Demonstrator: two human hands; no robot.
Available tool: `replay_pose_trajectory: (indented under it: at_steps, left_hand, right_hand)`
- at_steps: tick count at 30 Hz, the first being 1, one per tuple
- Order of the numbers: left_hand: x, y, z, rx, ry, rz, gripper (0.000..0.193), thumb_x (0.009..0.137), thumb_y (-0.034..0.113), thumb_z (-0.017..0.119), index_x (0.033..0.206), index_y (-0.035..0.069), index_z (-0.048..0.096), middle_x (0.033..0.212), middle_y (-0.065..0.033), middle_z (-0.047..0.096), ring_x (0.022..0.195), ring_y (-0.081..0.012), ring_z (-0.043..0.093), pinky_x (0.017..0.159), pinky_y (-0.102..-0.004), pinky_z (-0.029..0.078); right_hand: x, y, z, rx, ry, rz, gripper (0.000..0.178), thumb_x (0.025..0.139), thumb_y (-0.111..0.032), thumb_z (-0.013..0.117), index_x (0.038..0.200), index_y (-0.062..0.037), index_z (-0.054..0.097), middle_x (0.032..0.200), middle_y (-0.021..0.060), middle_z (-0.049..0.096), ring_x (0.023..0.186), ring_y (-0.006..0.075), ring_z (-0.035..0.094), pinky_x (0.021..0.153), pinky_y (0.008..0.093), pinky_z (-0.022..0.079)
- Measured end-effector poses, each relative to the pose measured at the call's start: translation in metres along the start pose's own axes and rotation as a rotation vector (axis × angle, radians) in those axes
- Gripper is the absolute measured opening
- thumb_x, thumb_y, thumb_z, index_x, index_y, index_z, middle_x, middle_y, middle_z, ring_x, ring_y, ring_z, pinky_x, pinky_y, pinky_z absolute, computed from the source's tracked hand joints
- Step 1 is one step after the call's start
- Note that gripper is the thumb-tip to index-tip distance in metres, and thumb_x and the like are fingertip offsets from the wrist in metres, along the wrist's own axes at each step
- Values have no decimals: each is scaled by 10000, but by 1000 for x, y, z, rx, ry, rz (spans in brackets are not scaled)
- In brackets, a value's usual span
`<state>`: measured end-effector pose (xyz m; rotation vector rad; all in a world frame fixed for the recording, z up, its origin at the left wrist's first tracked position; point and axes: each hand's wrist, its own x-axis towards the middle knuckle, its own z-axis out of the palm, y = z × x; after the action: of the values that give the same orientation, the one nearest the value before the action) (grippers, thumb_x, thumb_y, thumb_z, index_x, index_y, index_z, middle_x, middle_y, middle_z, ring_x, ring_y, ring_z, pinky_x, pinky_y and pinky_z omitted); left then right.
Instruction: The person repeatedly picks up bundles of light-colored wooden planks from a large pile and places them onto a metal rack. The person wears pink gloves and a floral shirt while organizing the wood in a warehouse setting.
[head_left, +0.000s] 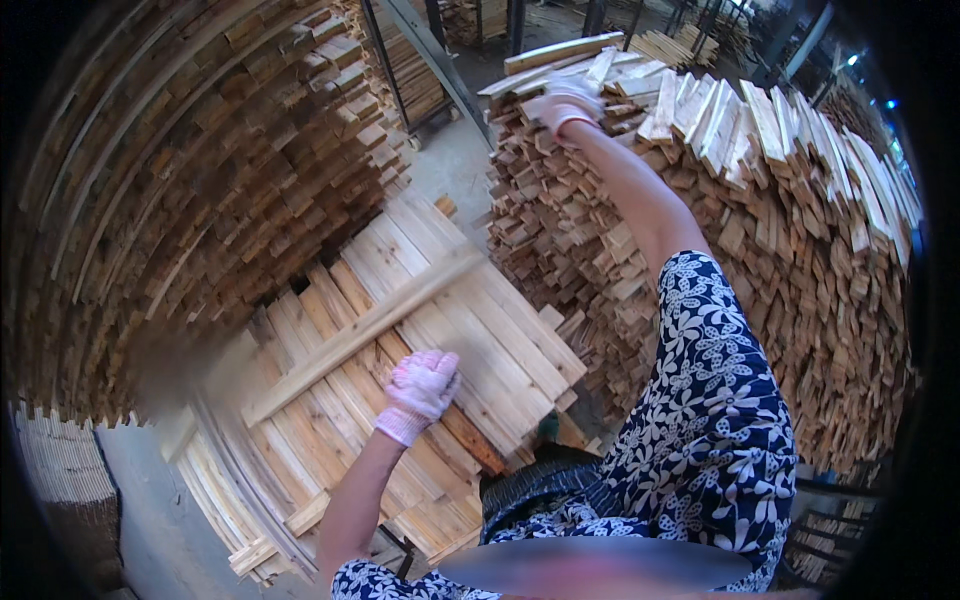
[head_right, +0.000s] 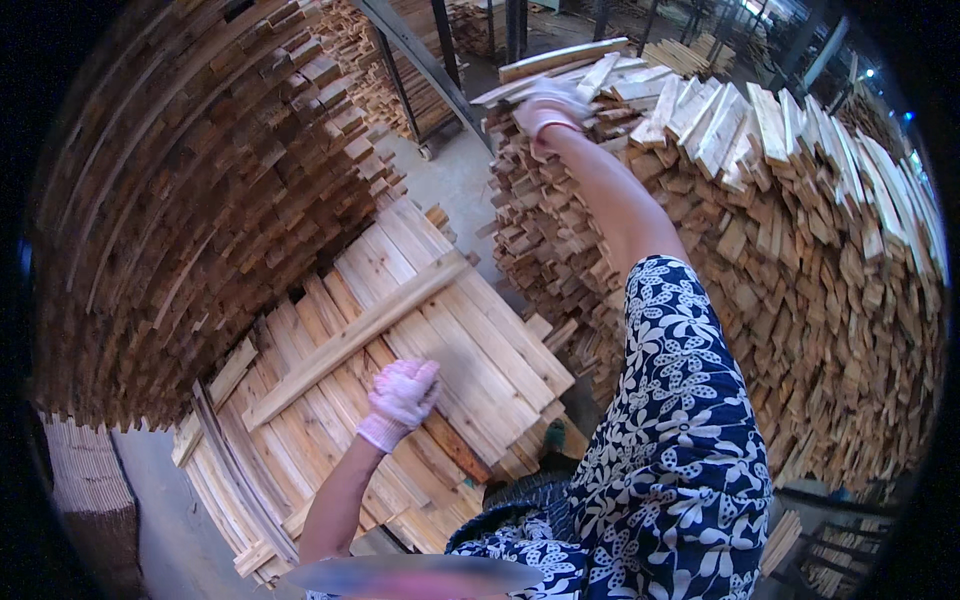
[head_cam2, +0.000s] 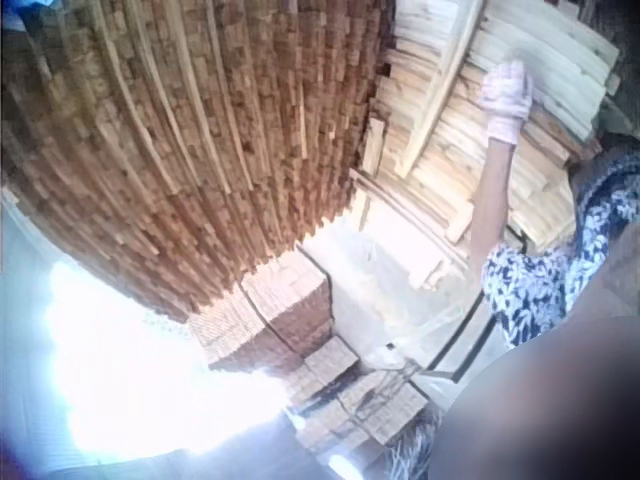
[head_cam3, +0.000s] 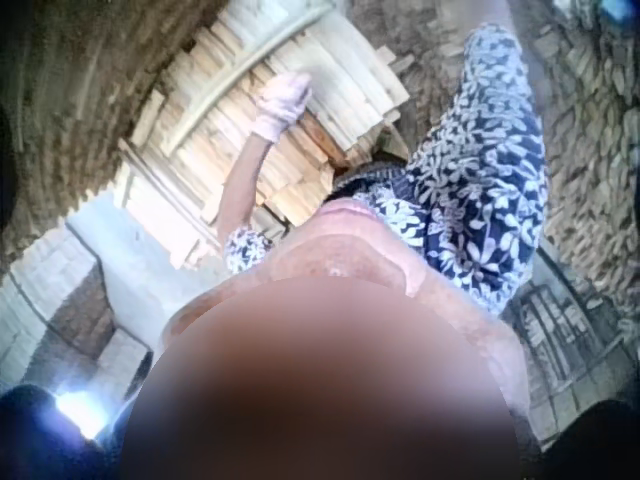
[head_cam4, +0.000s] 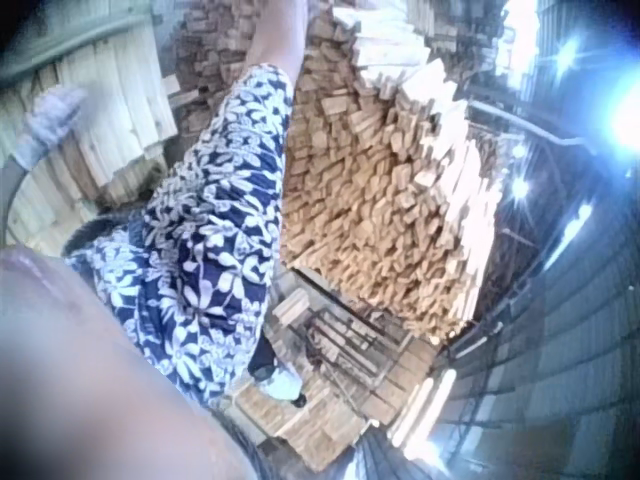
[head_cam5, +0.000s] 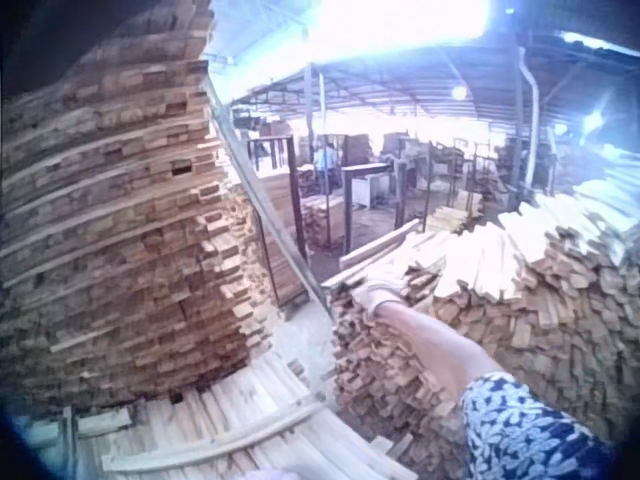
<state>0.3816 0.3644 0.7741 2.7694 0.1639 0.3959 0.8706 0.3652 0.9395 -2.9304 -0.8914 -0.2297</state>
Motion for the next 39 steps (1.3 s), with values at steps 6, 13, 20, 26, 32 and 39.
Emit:
replay_pose_trajectory:
  at_steps: [6, 13, 20, 26, 32, 39]
  left_hand:
    - [41, -10, 43, 69, 37, 67, 377, 780, 338, 751, 1080, 139, 639, 990, -130, 615, 914, -368, 599, 804, -498, 488]
    - [68, 12, 35, 224, -36, -158, 236, 769, 287, 759, 913, 147, 635, 887, -130, 613, 842, -355, 601, 738, -511, 487]
    - [427, -34, 24, 499, 576, 103, 511, 881, 347, 657, 1337, 148, 539, 1271, -173, 562, 1139, -365, 573, 827, -493, 522]
    - [571, -87, 61, 334, 70, -322, 485, 945, 264, 577, 1405, 141, 489, 1348, -245, 572, 1236, -462, 582, 956, -551, 524]
    - [590, -27, 24, 296, 112, 66, 313, 1002, 259, 477, 1186, 54, 625, 1138, -281, 682, 1052, -437, 674, 912, -521, 540]
    - [495, 41, -45, -246, 9, -129, 454, 973, 438, 570, 1159, 30, 639, 976, -220, 712, 922, -371, 697, 824, -444, 544]
  right_hand:
    - [114, 148, 107, 341, 141, 637, 669, 847, -474, 676, 1356, -47, 590, 1300, 167, 660, 1140, 300, 653, 917, 436, 538]
    - [62, 124, 104, 1566, 294, 363, 721, 790, -128, 787, 1413, -21, 440, 1153, 154, 645, 960, 272, 623, 793, 401, 530]
    - [55, 141, 94, 1493, 62, 522, 495, 817, -171, 733, 1240, 52, 605, 1130, 156, 674, 1003, 253, 621, 896, 380, 497]
    - [58, 118, 106, 1372, -9, 501, 658, 767, -260, 768, 1305, 63, 573, 1280, 204, 640, 1115, 268, 624, 963, 387, 500]
    - [73, 140, 105, 1239, 32, 559, 754, 788, -263, 783, 1389, 64, 466, 1283, 236, 631, 1121, 322, 634, 967, 392, 508]
    - [40, 152, 75, 2024, 191, 340, 900, 810, -64, 692, 1548, -136, 181, 1209, 225, 586, 986, 340, 625, 741, 480, 554]
